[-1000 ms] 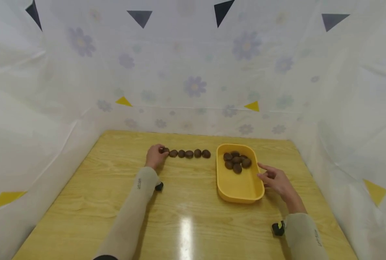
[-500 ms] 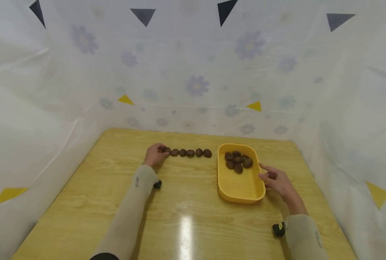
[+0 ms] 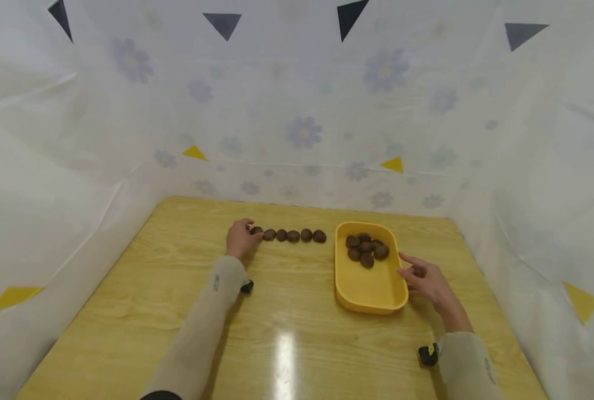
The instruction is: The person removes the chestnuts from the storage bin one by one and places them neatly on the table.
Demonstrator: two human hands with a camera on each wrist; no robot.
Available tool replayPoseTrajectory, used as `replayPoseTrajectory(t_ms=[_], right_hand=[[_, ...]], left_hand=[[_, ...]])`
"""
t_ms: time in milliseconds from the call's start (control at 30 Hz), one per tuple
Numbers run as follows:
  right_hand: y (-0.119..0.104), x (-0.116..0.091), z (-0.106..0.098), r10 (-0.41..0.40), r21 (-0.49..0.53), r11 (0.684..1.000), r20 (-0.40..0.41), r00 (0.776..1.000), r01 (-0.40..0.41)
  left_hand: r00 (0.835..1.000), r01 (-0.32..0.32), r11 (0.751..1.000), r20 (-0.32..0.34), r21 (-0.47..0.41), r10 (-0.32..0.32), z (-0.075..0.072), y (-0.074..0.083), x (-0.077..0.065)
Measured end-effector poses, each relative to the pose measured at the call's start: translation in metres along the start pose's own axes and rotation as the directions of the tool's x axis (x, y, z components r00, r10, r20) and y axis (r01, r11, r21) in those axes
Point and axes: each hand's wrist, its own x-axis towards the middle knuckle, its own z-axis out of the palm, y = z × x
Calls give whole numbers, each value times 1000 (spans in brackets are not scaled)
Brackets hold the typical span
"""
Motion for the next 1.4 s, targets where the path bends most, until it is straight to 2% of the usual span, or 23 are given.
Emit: replayPoseTrajectory(t_ms=[100, 167, 300, 467, 633, 767, 867, 933, 1033, 1133, 1233, 1400], right_hand=[[0, 0, 0, 1, -1, 1000, -3, 1000, -1], [-1, -1, -1, 6, -3, 1000, -8, 1000, -6], [-1, 0, -1, 5, -10, 1000, -5, 1000, -5], [-1, 4, -1, -10, -7, 1000, 0, 1000, 10], [-2, 5, -1, -5, -15, 1000, 2, 1000, 5], [-3, 3, -1, 7, -8, 1000, 4, 1000, -7], [-4, 3, -2, 9, -12, 1000, 1, 1000, -9], [-4, 3, -3, 8, -22, 1000, -1, 1000, -8], [-4, 3, -3, 8, -29, 1000, -2, 1000, -8], [-5, 2, -3, 3, -21, 1000, 4, 1000, -3], [-5, 1, -3, -3, -15, 1000, 11, 1000, 3], [-6, 1, -4, 1, -27, 1000, 6, 1000, -1]], left_hand=[[998, -17, 1000, -66, 22, 18, 9, 18, -5], [996, -60, 998, -70, 29, 61, 15, 35, -8], [988, -152, 988, 4, 0, 152, 27, 69, -19], [967, -223, 974, 121, -29, 225, 49, 104, -36], [920, -297, 952, 243, -77, 307, 76, 133, -55], [866, -345, 930, 341, -123, 366, 92, 155, -66], [826, -354, 923, 413, -149, 384, 104, 168, -75], [811, -340, 930, 458, -140, 365, 113, 175, -80], [815, -298, 951, 495, -86, 301, 127, 181, -85], [834, -256, 967, 504, -10, 226, 139, 185, -88], [840, -252, 965, 510, 66, 185, 149, 185, -90], [834, -269, 957, 524, 113, 172, 163, 185, -93]])
